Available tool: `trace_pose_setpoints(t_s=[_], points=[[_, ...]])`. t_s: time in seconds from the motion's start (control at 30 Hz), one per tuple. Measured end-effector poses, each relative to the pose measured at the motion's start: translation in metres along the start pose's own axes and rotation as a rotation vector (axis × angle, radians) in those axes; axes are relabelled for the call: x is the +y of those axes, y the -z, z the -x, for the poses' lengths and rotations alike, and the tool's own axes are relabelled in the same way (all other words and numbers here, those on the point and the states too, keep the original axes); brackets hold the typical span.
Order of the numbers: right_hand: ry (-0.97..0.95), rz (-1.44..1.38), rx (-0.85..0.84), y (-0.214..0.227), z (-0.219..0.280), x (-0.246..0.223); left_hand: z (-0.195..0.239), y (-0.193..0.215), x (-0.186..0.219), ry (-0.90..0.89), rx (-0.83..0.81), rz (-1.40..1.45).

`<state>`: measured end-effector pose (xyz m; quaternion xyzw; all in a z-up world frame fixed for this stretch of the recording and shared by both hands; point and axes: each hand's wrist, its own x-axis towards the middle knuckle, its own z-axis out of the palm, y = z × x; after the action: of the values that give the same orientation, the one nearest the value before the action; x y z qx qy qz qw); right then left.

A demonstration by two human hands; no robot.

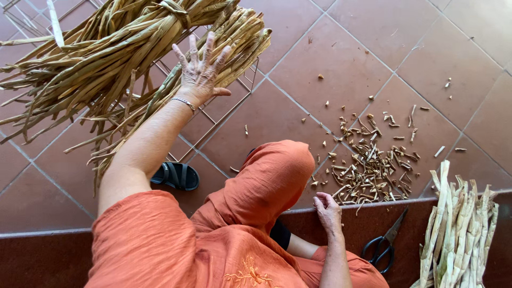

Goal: The person sits on a tiled floor and uses shears to trim the ends of bundles of dried plant stalks. They repeatedly gather stalks, align them, cut the ends, and place the trimmed bundles into a metal rack.

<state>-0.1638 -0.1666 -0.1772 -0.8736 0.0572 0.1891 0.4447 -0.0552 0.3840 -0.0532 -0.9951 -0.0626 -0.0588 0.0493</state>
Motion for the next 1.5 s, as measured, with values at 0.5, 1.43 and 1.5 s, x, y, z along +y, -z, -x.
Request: trace_pose_setpoints(t_s=[0.5, 1.43, 1.5], points=[[0.178, 0.105, 0.072, 0.001, 0.009, 0.0, -0.006, -0.029, -0.016, -0.049, 0.02, 0.427], [-0.779, 0.638, 0.731, 0.275, -0.007, 0.16, -0.019, 0.141, 0.416, -1.065, 0.005, 0.837], [-0.758, 0.755, 0.754, 0.273, -0.009, 0.174, -0.011, 0.133, 0.425, -1.1, -0.016, 0.803]])
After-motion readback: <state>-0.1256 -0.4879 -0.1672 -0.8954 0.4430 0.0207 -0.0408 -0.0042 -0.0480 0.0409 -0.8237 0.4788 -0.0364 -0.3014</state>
